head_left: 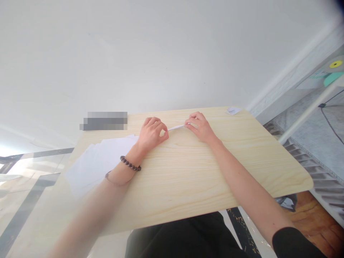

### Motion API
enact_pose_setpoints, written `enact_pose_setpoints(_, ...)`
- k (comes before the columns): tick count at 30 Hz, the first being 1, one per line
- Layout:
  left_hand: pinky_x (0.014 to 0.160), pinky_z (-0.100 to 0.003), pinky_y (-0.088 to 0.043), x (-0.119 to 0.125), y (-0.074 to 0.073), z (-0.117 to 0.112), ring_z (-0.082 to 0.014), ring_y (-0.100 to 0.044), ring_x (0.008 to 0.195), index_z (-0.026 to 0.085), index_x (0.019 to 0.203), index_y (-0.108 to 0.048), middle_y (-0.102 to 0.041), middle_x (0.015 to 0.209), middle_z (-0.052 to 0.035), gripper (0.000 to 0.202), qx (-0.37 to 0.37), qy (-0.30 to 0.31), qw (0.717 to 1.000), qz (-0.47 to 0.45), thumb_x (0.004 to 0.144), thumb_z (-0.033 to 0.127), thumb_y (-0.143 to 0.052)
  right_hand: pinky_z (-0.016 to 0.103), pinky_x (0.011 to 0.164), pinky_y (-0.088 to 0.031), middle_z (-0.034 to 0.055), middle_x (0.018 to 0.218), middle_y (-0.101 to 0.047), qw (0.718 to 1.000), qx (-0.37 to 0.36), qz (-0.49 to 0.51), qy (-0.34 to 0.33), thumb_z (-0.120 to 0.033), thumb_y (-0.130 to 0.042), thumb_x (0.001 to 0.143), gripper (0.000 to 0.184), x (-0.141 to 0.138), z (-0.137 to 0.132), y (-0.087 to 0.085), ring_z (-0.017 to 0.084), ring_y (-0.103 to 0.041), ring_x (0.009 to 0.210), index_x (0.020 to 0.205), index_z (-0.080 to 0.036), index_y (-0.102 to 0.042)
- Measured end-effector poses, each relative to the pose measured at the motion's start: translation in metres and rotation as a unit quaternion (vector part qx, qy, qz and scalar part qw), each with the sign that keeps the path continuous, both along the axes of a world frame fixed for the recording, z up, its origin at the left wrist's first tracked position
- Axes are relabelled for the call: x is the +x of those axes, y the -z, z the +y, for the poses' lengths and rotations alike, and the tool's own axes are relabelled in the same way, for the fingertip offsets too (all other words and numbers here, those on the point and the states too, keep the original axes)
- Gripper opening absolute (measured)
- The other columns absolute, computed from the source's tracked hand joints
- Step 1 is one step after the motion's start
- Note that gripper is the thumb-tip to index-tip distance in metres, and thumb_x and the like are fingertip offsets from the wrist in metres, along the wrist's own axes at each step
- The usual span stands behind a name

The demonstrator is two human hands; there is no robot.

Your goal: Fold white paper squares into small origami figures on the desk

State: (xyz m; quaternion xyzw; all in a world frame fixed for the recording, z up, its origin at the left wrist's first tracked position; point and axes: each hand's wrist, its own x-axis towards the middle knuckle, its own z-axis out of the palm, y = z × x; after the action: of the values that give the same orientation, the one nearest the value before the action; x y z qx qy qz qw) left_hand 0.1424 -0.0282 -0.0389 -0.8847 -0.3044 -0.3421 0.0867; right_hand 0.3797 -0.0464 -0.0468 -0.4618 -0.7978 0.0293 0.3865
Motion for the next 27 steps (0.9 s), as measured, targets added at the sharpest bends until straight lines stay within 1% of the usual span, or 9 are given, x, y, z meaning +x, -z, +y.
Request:
enact_pose_setpoints(6, 0.077, -0.037, -0.038, -0.003, 0.002, 0.003, -0.0206, -0.052, 0.083, 0.018, 0.07, -0.056, -0.06, 0.069, -0.0042, 0.007, -0.007, -0.015, 1.0, -0.015, 0.073, 0.016, -0.051, 0.036, 0.081, -0.04, 0.0039, 0.09, -0.05, 0.999, 0.01, 0.019, 0.028, -0.033, -0.049, 0.082, 0.015, 0.008, 0.001, 0.003, 0.019, -0.048, 0.088, 0.083, -0.025, -0.062)
enact_pose_setpoints(8, 0.076, -0.037, -0.038, -0.002, 0.002, 0.002, -0.0208, -0.052, 0.084, 0.018, 0.072, -0.056, -0.06, 0.071, -0.0043, 0.006, -0.006, -0.011, 1.0, -0.011, 0.074, 0.017, -0.051, 0.036, 0.082, -0.04, 0.0038, 0.089, -0.051, 1.0, 0.011, 0.014, 0.024, -0.033, -0.049, 0.082, 0.015, 0.007, 0.001, 0.002, 0.019, -0.048, 0.088, 0.083, -0.025, -0.061)
enact_pose_setpoints(11, 0.076, -0.036, -0.038, -0.002, 0.0, 0.0, -0.0214, -0.051, 0.086, 0.018, 0.079, -0.055, -0.06, 0.08, -0.0052, 0.006, -0.007, -0.009, 1.0, -0.003, 0.076, 0.021, -0.051, 0.036, 0.082, -0.04, 0.0041, 0.089, -0.051, 1.0, 0.016, -0.001, 0.007, -0.031, -0.049, 0.082, 0.014, -0.001, -0.002, 0.001, 0.019, -0.049, 0.088, 0.083, -0.024, -0.061)
enact_pose_setpoints(15, 0.076, -0.035, -0.039, -0.001, -0.002, -0.003, -0.0218, -0.05, 0.089, 0.018, 0.089, -0.055, -0.06, 0.087, -0.0063, 0.013, -0.018, -0.012, 1.0, 0.003, 0.077, 0.024, -0.052, 0.034, 0.081, -0.04, 0.0047, 0.089, -0.052, 0.999, 0.013, -0.014, -0.026, -0.028, -0.047, 0.083, 0.014, -0.019, -0.008, -0.002, 0.018, -0.049, 0.089, 0.084, -0.023, -0.06)
enact_pose_setpoints(17, 0.078, -0.036, -0.038, -0.001, -0.002, -0.003, -0.0215, -0.05, 0.092, 0.019, 0.09, -0.055, -0.061, 0.089, -0.0059, 0.013, -0.02, 0.008, 1.0, 0.014, 0.079, 0.023, -0.051, 0.033, 0.08, -0.04, 0.0047, 0.088, -0.054, 0.999, 0.011, -0.013, -0.039, -0.027, -0.046, 0.084, 0.014, -0.027, -0.01, -0.003, 0.018, -0.049, 0.088, 0.084, -0.022, -0.059)
enact_pose_setpoints(20, 0.079, -0.036, -0.038, 0.0, -0.002, -0.003, -0.0207, -0.05, 0.093, 0.02, 0.086, -0.058, -0.063, 0.087, -0.0047, 0.011, -0.014, 0.034, 0.999, 0.03, 0.082, 0.021, -0.047, 0.033, 0.08, -0.04, 0.0042, 0.085, -0.055, 0.999, 0.006, -0.012, -0.051, -0.027, -0.046, 0.085, 0.013, -0.034, -0.013, -0.005, 0.018, -0.049, 0.086, 0.082, -0.022, -0.057)
enact_pose_setpoints(23, 0.079, -0.037, -0.038, -0.001, -0.001, -0.002, -0.0204, -0.051, 0.092, 0.02, 0.082, -0.059, -0.064, 0.083, -0.0045, 0.014, -0.004, 0.033, 0.999, 0.033, 0.083, 0.019, -0.045, 0.033, 0.079, -0.04, 0.0037, 0.082, -0.055, 0.999, 0.006, -0.006, -0.049, -0.029, -0.05, 0.082, 0.01, -0.032, -0.012, -0.005, 0.018, -0.049, 0.085, 0.079, -0.021, -0.056)
enact_pose_setpoints(27, 0.076, -0.036, -0.039, -0.004, 0.0, 0.001, -0.0206, -0.052, 0.088, 0.019, 0.079, -0.059, -0.063, 0.078, -0.0052, 0.014, 0.007, 0.004, 1.0, 0.025, 0.082, 0.018, -0.046, 0.033, 0.076, -0.04, 0.003, 0.079, -0.054, 1.0, 0.01, 0.012, -0.01, -0.028, -0.054, 0.08, 0.009, -0.016, -0.007, -0.002, 0.018, -0.049, 0.082, 0.074, -0.021, -0.054)
